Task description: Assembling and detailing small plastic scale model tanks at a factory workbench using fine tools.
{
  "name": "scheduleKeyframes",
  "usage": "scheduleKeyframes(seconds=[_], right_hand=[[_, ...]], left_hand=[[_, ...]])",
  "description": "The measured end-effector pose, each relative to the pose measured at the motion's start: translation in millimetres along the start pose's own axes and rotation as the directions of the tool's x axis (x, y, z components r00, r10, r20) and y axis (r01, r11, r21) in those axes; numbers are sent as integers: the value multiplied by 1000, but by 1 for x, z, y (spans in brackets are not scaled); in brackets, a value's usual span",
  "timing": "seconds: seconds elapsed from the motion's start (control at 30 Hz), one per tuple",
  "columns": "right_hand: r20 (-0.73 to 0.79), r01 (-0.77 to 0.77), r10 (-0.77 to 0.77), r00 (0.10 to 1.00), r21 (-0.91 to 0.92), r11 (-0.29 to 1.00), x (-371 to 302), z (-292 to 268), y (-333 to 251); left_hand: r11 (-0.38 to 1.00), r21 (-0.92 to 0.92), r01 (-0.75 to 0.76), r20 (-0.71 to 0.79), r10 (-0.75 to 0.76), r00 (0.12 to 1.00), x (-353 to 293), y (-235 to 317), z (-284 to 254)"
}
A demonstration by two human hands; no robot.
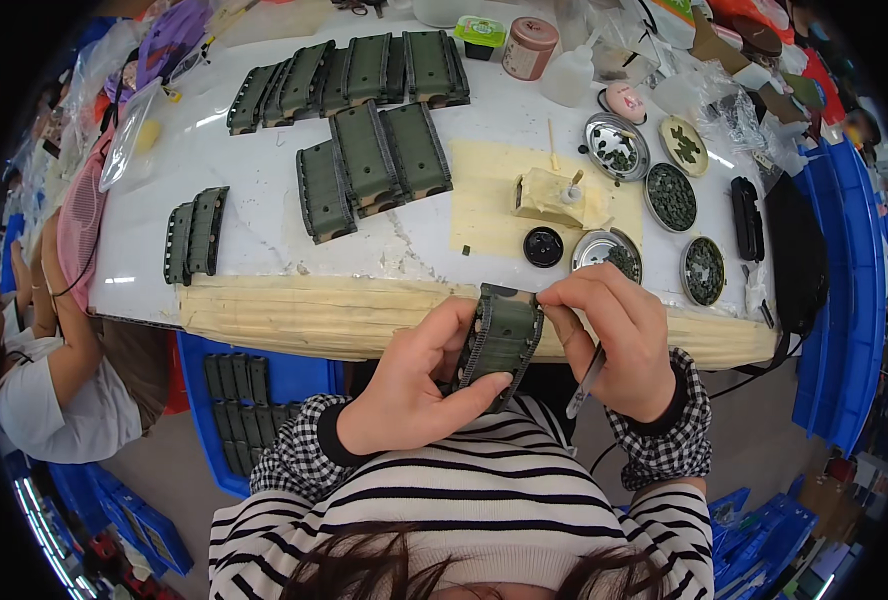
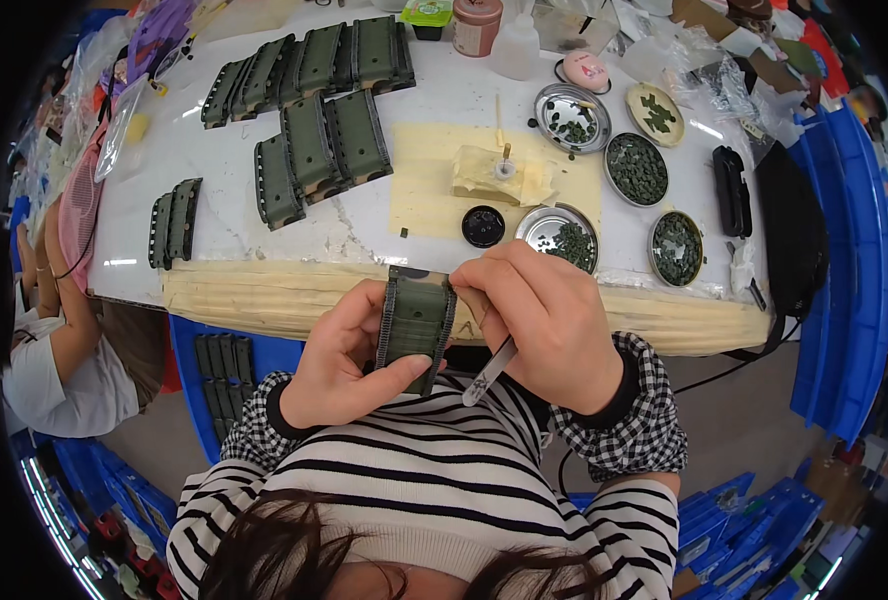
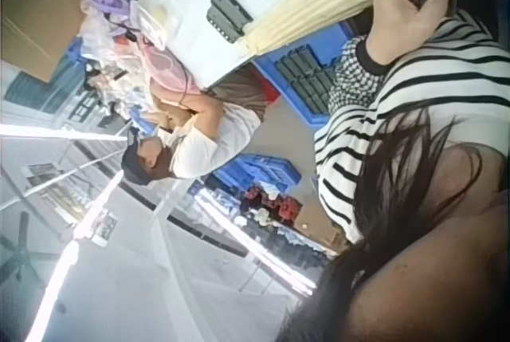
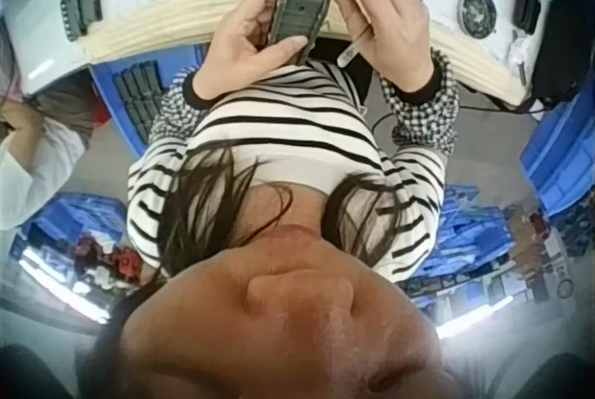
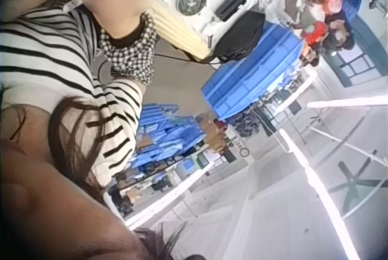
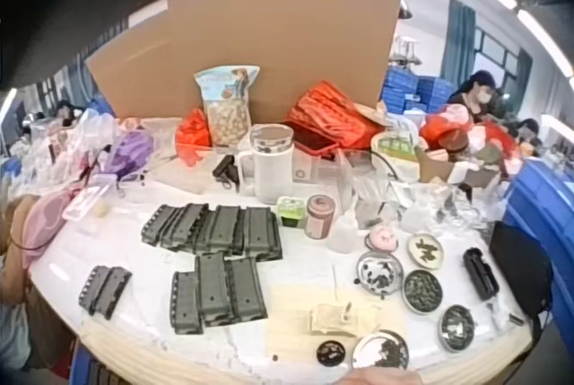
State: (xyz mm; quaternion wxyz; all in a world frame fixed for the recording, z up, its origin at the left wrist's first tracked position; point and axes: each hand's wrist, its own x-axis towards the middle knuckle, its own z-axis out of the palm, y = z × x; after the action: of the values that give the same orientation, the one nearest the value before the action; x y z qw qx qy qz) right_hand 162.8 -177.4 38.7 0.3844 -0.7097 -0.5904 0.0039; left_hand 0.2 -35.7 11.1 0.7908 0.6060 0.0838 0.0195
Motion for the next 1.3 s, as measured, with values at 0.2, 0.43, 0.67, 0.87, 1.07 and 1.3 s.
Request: scheduleKeyframes(seconds=[0.2,0.43,0.67,0.87,1.07,1.3], right_hand=[[57,202,-193,979,-271,941,-8,3,5],[24,124,-122,992,-59,991,-8,3,10],[-165,-6,20,986,86,996,-10,9,1],[-185,-45,68,980,122,991,-7,0,-5],[-84,91,-98,992,-75,993,-14,1,1],[-415,-342,326,850,37,939,-34,-34,19]], left_hand=[[999,-3,-33,-9,33,999,-2,-6,2],[991,-130,-29,-7,28,1000,0,-8,3],[990,22,-142,-22,143,990,7,-17,2],[988,-22,-153,-30,153,988,7,-19,2],[988,-44,-150,-75,146,986,5,-19,7],[994,-65,-84,-49,81,996,8,-8,3]])
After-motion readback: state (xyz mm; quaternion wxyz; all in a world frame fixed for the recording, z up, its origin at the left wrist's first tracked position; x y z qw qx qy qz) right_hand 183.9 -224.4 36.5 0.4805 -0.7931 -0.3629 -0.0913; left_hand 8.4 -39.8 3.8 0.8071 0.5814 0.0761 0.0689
